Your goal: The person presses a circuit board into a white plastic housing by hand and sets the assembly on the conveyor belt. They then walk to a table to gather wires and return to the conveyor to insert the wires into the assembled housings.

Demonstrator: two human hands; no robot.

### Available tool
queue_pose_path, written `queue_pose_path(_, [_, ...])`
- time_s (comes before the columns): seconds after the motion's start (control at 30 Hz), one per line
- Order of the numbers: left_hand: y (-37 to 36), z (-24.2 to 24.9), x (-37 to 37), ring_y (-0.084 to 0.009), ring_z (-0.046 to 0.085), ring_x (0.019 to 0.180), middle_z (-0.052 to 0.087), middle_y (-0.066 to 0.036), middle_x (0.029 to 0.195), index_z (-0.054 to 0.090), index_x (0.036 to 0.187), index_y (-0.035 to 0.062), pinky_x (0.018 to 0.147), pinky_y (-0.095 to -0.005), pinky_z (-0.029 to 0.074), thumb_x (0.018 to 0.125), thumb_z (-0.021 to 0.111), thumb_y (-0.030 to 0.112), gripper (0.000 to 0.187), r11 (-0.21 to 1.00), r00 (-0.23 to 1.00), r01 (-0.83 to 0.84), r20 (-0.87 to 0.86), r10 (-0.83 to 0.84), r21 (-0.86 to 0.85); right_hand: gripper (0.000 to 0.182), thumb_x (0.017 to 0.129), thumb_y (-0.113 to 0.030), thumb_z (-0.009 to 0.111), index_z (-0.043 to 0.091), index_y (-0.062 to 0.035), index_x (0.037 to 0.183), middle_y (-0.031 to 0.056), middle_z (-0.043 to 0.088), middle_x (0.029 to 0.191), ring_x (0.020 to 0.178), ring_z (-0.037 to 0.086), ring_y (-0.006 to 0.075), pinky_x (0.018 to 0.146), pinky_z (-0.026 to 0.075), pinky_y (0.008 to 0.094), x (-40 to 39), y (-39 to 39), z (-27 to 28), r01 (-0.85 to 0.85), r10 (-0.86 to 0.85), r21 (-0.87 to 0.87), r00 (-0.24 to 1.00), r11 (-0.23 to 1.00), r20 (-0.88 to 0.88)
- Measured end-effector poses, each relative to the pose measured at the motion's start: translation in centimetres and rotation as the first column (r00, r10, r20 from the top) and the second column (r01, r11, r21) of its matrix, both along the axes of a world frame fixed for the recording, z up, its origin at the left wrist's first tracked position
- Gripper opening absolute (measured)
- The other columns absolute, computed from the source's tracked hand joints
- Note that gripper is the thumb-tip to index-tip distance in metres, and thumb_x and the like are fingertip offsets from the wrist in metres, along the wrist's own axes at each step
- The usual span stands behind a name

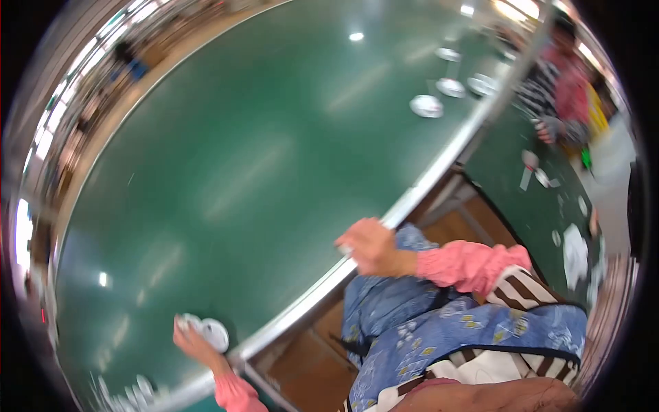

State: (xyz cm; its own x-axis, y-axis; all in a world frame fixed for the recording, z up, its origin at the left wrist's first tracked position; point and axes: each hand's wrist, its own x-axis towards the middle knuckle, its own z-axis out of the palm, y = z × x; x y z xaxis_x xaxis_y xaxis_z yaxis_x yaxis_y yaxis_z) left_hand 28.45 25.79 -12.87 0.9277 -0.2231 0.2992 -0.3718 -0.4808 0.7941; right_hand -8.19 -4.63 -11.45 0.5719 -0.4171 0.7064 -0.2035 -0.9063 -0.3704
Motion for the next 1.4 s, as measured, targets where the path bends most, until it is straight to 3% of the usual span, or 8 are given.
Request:
queue_pose_path(0.27, [-14.6,3.4,-10.4,-0.0269,0.055,0.120,0.050,-0.016,0.135,0.056,0.138,-0.0036,0.104,-0.0388,0.044,0.108,0.044,0.033,0.049,0.954,0.947,0.300,-0.117,-0.300,-0.021,0.021,0.078,-0.008,0.066,0.064,-0.0058,0.098,0.0062,0.054,0.087,0.081,0.055,0.0244,0.071,0.044,0.0370,-0.2,0.5,-0.4,-0.061,0.056,0.092,0.997,0.994,0.056])
queue_pose_path(0.5, [-27.1,0.0,-14.2,-0.0205,0.063,0.106,0.067,-0.010,0.112,0.068,0.123,0.0020,0.090,-0.0327,0.051,0.095,0.056,0.002,0.030,0.901,0.905,0.415,-0.041,-0.423,-0.126,0.027,0.073,0.002,0.063,0.063,-0.0003,0.101,0.0143,0.057,0.092,0.088,0.058,0.0337,0.077,0.050,0.0425,-1.9,-0.7,1.0,-0.160,0.116,0.200,0.970,0.967,0.216])
queue_pose_path(0.57, [-30.6,0.9,-16.8,-0.0265,0.059,0.109,0.062,-0.013,0.113,0.069,0.120,0.0025,0.098,-0.0393,0.045,0.089,0.057,0.008,0.034,0.871,0.882,0.442,-0.073,-0.466,-0.214,0.029,0.074,0.006,0.059,0.063,-0.0001,0.101,0.0152,0.060,0.093,0.086,0.059,0.0365,0.074,0.050,0.0433,-3.0,-1.8,1.5,-0.119,0.028,0.387,0.972,0.915,0.231])
queue_pose_path(0.67, [-35.2,0.6,-19.4,-0.0363,0.058,0.103,0.061,-0.018,0.110,0.069,0.116,0.0060,0.092,-0.0454,0.045,0.085,0.059,0.014,0.033,0.853,0.863,0.504,0.039,-0.504,-0.137,0.032,0.081,0.004,0.055,0.067,-0.0050,0.110,0.0067,0.057,0.088,0.073,0.053,0.0143,0.064,0.043,0.0299,-5.1,-3.7,3.5,-0.068,-0.112,0.816,0.981,0.574,0.160])
queue_pose_path(0.73, [-37.7,-0.4,-20.2,-0.0371,0.058,0.100,0.061,-0.017,0.107,0.069,0.110,0.0056,0.087,-0.0476,0.046,0.084,0.059,0.013,0.028,0.810,0.807,0.545,-0.126,-0.577,-0.218,0.030,0.086,0.001,0.054,0.068,-0.0052,0.112,0.0025,0.059,0.089,0.067,0.047,0.0097,0.059,0.040,0.0275,-5.7,-4.5,4.5,0.054,-0.166,0.764,0.984,0.643,0.070])
queue_pose_path(1.0, [-27.6,3.1,-14.8,-0.0312,0.065,0.092,0.067,-0.016,0.099,0.072,0.103,0.0026,0.083,-0.0393,0.051,0.090,0.064,0.016,0.020,0.827,0.862,0.506,0.099,-0.498,-0.244,0.016,0.095,0.001,0.055,0.064,0.0011,0.107,0.0039,0.059,0.097,0.089,0.054,0.0124,0.079,0.044,0.0262,-5.6,-2.0,3.0,-0.078,0.064,0.654,0.997,0.753,0.044])
queue_pose_path(1.17, [-12.1,3.4,-6.3,-0.0320,0.066,0.093,0.070,-0.017,0.098,0.074,0.102,0.0046,0.083,-0.0402,0.051,0.090,0.064,0.015,0.018,0.986,0.984,0.127,0.143,-0.111,-0.110,0.022,0.084,0.010,0.057,0.065,0.0011,0.103,0.0148,0.061,0.095,0.085,0.060,0.0294,0.076,0.048,0.0351,-0.1,2.2,5.2,-0.382,0.418,0.440,0.908,0.813,0.017])
queue_pose_path(1.4, [3.7,2.6,-2.6,-0.0239,0.062,0.081,0.066,-0.012,0.092,0.074,0.102,0.0054,0.075,-0.0352,0.049,0.093,0.062,0.014,0.017,0.968,0.970,-0.242,0.026,0.244,-0.066,0.017,0.087,0.007,0.058,0.064,0.0007,0.102,0.0120,0.059,0.093,0.084,0.059,0.0243,0.075,0.047,0.0324,5.9,5.0,2.9,-0.481,0.518,0.388,0.855,0.786,0.011])
